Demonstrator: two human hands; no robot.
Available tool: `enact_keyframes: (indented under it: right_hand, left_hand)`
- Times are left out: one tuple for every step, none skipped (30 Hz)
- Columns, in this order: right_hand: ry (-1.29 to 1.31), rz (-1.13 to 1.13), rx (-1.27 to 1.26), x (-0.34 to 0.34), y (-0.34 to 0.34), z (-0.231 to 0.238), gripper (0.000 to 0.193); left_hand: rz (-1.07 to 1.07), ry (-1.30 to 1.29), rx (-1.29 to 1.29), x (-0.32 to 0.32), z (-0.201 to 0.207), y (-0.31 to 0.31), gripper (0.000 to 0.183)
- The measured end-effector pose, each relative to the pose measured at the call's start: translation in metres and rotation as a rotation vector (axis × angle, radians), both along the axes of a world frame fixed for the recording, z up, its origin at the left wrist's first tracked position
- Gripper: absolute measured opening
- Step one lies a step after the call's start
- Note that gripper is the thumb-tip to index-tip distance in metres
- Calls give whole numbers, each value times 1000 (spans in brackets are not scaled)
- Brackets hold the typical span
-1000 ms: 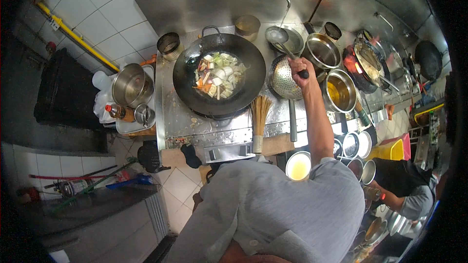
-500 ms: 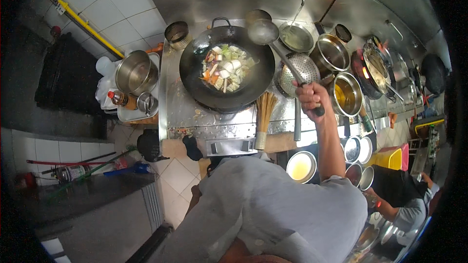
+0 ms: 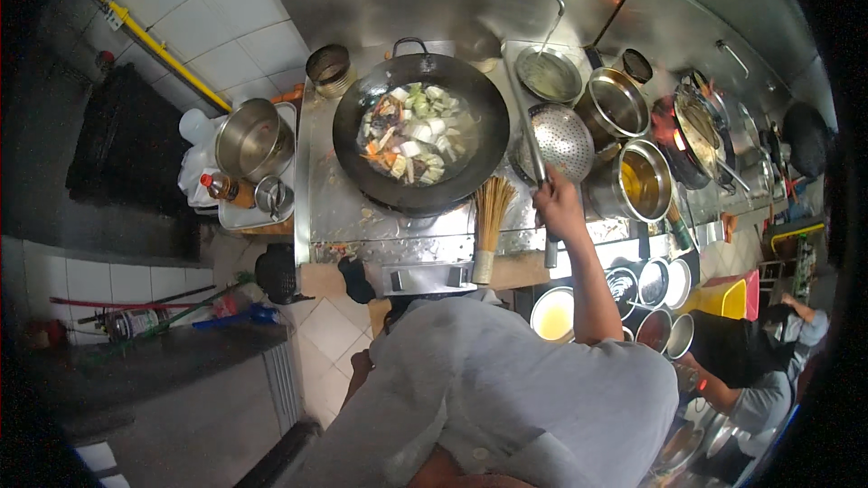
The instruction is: Cook noodles and vegetables in a wok at a restaurant kitchen station.
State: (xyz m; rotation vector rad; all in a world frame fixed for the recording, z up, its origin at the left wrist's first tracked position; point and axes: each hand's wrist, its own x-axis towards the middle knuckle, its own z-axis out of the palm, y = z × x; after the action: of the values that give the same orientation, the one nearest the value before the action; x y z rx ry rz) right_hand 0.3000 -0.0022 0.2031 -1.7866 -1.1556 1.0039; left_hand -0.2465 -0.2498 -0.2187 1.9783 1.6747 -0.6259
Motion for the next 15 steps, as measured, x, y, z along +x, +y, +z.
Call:
enact_keyframes:
  right_hand:
    - [13,-77,55,4,8,1,56]
    - [28,-162,107,11,17,1,56]
    - [-49,-202,166,29,30,-6,52]
    - [-124,-235,225,52,47,-12,49]
    - [-128,-237,256,79,68,-13,44]
    - [-149,-225,294,98,89,-11,39]
    - [-178,-241,265,113,106,-5,37]
    - [-185,-262,225,125,116,-4,35]
    - [-201,-248,233,118,115,-6,35]
    - [-151,-242,220,111,113,-7,39]
    - [-100,-247,204,102,103,-12,43]
    - [-55,-238,264,77,80,-19,53]
    - [-29,-187,346,56,58,-32,61]
    - [127,-285,274,21,30,-46,58]
    - [119,-242,258,-8,9,-65,67]
  left_hand:
    - [2,-6,0,2,5,-1,25]
    - [-3,-9,-4,1,10,-2,23]
    - [-6,-11,-8,1,15,-1,22]
    - [-3,-13,-12,0,20,-1,20]
    - [79,-20,-40,-14,18,-1,18]
    - [172,-49,-53,-10,28,8,17]
    - [252,-78,-65,-5,48,26,16]
    - [879,-684,213,-17,42,20,17]
    - [1445,-1005,232,12,68,38,17]
    - [1249,-1100,395,14,84,53,14]
    - [1173,-1057,450,19,109,80,15]
    - [1124,-1095,528,33,145,107,16]
    - [1064,-1132,598,54,184,138,18]
    - [938,-1164,607,66,213,160,19]
    - [864,-1207,617,73,223,177,18]
